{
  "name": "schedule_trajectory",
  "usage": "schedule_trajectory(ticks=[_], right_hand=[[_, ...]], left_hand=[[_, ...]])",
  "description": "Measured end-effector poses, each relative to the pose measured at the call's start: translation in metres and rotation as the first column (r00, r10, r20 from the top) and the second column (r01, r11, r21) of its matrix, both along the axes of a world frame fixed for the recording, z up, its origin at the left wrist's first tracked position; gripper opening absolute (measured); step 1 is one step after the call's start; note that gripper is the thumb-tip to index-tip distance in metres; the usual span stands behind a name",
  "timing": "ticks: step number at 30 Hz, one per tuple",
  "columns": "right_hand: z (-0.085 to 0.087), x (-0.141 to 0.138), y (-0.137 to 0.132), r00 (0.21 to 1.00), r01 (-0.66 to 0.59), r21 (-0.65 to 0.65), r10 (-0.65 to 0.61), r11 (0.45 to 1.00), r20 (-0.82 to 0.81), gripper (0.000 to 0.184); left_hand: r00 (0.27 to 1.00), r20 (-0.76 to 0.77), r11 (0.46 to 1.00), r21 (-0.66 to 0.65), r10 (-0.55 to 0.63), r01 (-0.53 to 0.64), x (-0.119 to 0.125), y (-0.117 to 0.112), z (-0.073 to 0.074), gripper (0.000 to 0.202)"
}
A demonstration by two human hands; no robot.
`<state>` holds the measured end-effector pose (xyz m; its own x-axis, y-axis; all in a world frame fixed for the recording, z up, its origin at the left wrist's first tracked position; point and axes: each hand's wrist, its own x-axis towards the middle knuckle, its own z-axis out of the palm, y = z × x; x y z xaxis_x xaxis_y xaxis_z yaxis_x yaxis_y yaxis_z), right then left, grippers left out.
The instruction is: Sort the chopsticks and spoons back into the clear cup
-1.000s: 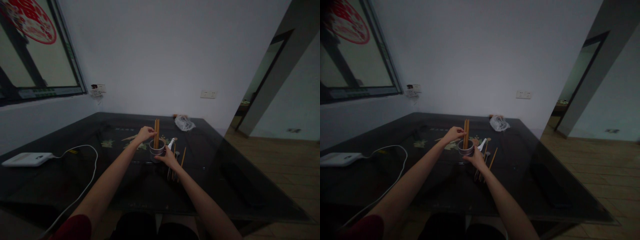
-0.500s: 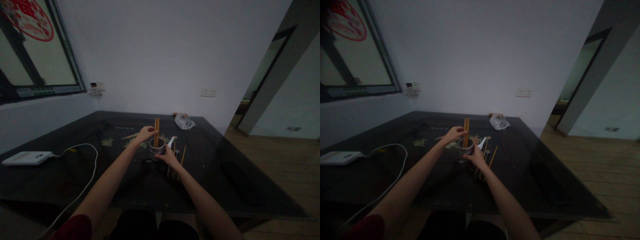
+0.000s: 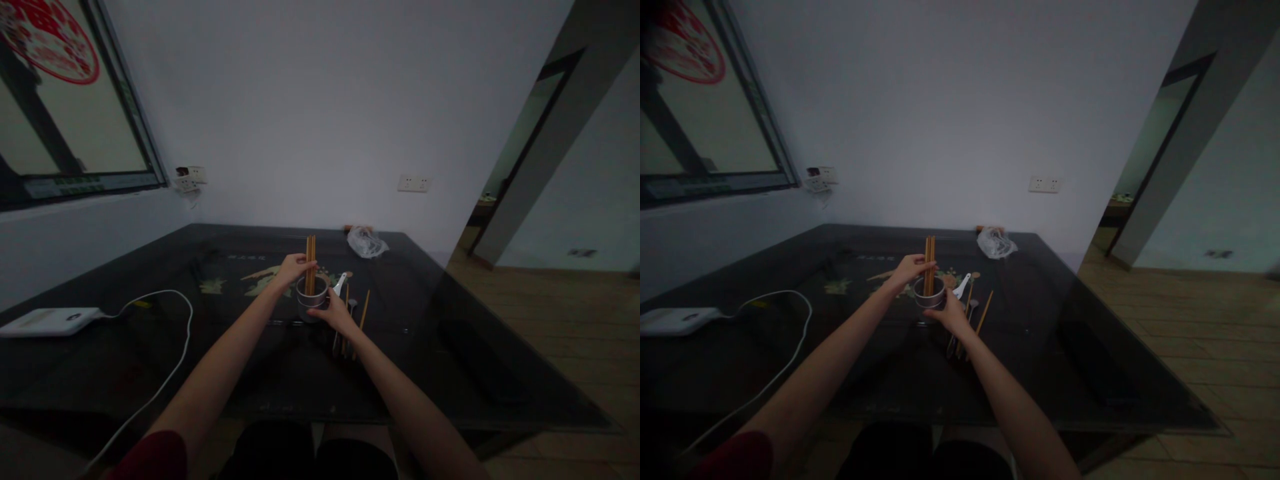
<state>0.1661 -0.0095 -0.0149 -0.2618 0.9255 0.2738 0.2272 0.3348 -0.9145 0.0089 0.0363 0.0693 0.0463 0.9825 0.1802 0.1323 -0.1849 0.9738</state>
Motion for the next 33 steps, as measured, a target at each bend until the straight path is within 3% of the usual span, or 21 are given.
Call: schedule_trajectory(ticks=[7,17,23,27,33], right_hand=[[0.002,0.000,-0.002,1.000,-0.006,0.008,0.006,1.000,-0.005,0.075],[-0.004,-0.001,0.003,1.000,0.001,0.003,-0.001,1.000,0.005,0.070],[-0.002,-0.001,0.001,1.000,-0.004,-0.012,0.004,1.000,-0.012,0.070],[-0.003,-0.001,0.001,1.000,-0.004,-0.001,0.004,1.000,-0.011,0.070],[-0.004,-0.001,0.001,0.998,-0.040,-0.002,0.040,0.999,-0.057,0.075]], left_hand=[[0.998,-0.043,0.999,0.022,0.035,-0.034,-0.001,0.001,0.000,0.016],[0.996,-0.075,0.996,0.084,0.041,-0.035,-0.003,0.008,-0.005,0.026],[0.980,-0.081,0.966,0.199,0.183,-0.164,-0.011,-0.003,-0.010,0.032],[0.971,0.089,0.949,0.209,0.223,-0.237,-0.020,-0.029,-0.034,0.035],[0.955,0.196,0.970,0.049,0.224,-0.237,-0.019,-0.061,-0.081,0.031]])
